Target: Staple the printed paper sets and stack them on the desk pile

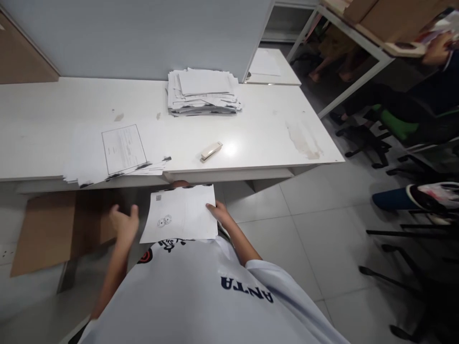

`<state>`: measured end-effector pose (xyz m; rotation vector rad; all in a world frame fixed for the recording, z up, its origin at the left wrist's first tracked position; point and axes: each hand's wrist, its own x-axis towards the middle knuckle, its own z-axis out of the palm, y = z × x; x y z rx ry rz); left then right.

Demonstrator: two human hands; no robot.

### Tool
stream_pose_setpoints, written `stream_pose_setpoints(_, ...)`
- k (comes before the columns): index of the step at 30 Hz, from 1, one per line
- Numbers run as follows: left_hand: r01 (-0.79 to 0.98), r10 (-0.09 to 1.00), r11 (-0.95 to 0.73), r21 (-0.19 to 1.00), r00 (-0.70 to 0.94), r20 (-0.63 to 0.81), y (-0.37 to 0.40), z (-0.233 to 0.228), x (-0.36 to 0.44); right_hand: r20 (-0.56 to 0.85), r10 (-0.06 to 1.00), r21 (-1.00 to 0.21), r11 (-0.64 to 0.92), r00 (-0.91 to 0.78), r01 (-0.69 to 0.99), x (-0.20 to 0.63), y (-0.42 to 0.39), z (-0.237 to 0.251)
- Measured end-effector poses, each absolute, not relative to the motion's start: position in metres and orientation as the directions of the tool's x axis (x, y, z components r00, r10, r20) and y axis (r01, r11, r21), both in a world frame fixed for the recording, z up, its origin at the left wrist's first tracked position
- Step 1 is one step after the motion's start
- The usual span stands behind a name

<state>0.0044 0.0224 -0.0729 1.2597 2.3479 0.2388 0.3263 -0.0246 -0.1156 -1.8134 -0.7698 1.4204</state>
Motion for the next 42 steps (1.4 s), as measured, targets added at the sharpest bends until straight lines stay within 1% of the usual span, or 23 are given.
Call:
stream_pose_setpoints(2,0.7,0.805,0.579,0.418,-0.41,-0.429,0.006,-0.089,0.011,-0.532,0.819,-0.835,-0.55,0.213,0.028,0.325,-0.026,-0.108)
stream_pose_setpoints(4,0.659,0.797,0.578,0.481,-0.331,-0.505,-0.01,-0.1,0.016,-0.442,0.875,-0.883,-0.464,0.199,0.075,0.324,-0.026,-0.097)
stream_pose_setpoints(7,0.6,0.821,0.548,0.582,-0.254,-0.511,-0.02,-0.101,0.017,-0.281,0.941,-0.944,-0.306,0.189,0.122,0.334,-0.03,-0.076)
stream_pose_setpoints(9,0.542,0.838,0.525,0.657,-0.194,-0.51,-0.02,-0.09,0.016,-0.265,0.933,-0.955,-0.288,0.243,0.065,0.348,-0.034,-0.064)
stream_pose_setpoints(10,0.47,0.841,0.522,0.711,-0.149,-0.52,-0.018,-0.082,0.017,-0.282,0.917,-0.955,-0.297,0.281,0.012,0.356,-0.037,-0.059)
stream_pose_setpoints(11,0.361,0.841,0.527,0.769,-0.094,-0.533,-0.017,-0.073,0.019,-0.305,0.898,-0.951,-0.304,0.318,-0.052,0.365,-0.04,-0.055)
stream_pose_setpoints(12,0.221,0.837,0.54,0.812,-0.039,-0.546,-0.015,-0.063,0.022,-0.33,0.877,-0.944,-0.307,0.349,-0.121,0.373,-0.043,-0.053)
stream_pose_setpoints(13,0.07,0.828,0.559,0.826,0.016,-0.561,-0.012,-0.053,0.027,-0.356,0.859,-0.933,-0.305,0.369,-0.189,0.381,-0.045,-0.051)
stream_pose_setpoints(14,-0.065,0.816,0.578,0.813,0.064,-0.575,-0.01,-0.043,0.033,-0.384,0.843,-0.918,-0.306,0.378,-0.251,0.388,-0.046,-0.05)
stream_pose_setpoints(15,-0.161,0.804,0.595,0.788,0.1,-0.586,-0.006,-0.033,0.04,-0.412,0.83,-0.902,-0.31,0.377,-0.302,0.393,-0.047,-0.049)
stream_pose_setpoints(17,-0.24,0.793,0.607,0.758,0.119,-0.598,0.002,-0.015,0.055,-0.451,0.815,-0.874,-0.32,0.365,-0.365,0.399,-0.046,-0.049)
stream_pose_setpoints(19,-0.275,0.814,0.573,0.772,0.082,-0.575,0.011,-0.003,0.069,-0.456,0.811,-0.867,-0.313,0.367,-0.387,0.404,-0.045,-0.048)
stream_pose_setpoints(22,-0.279,0.86,0.49,0.826,0.002,-0.51,0.02,0.006,0.084,-0.448,0.805,-0.874,-0.301,0.389,-0.383,0.411,-0.043,-0.046)
stream_pose_setpoints(28,-0.283,0.892,0.419,0.863,-0.047,-0.449,0.015,0.016,0.096,-0.422,0.808,-0.891,-0.286,0.412,-0.353,0.429,-0.048,-0.026)
stream_pose_setpoints(31,-0.297,0.88,0.425,0.855,-0.086,-0.468,0.013,0.017,0.099,-0.438,0.806,-0.883,-0.303,0.398,-0.36,0.429,-0.044,-0.015)
stream_pose_setpoints(35,-0.338,0.848,0.44,0.832,-0.149,-0.509,0.019,0.008,0.099,-0.49,0.772,-0.855,-0.335,0.405,-0.396,0.421,-0.03,-0.005)
stream_pose_setpoints(38,-0.343,0.842,0.439,0.83,-0.166,-0.514,0.02,0.002,0.097,-0.513,0.754,-0.845,-0.361,0.41,-0.394,0.416,-0.023,-0.002)
stream_pose_setpoints(42,-0.337,0.839,0.424,0.841,-0.203,-0.504,0.013,0.0,0.097,-0.511,0.758,-0.846,-0.361,0.405,-0.393,0.413,-0.021,-0.005)
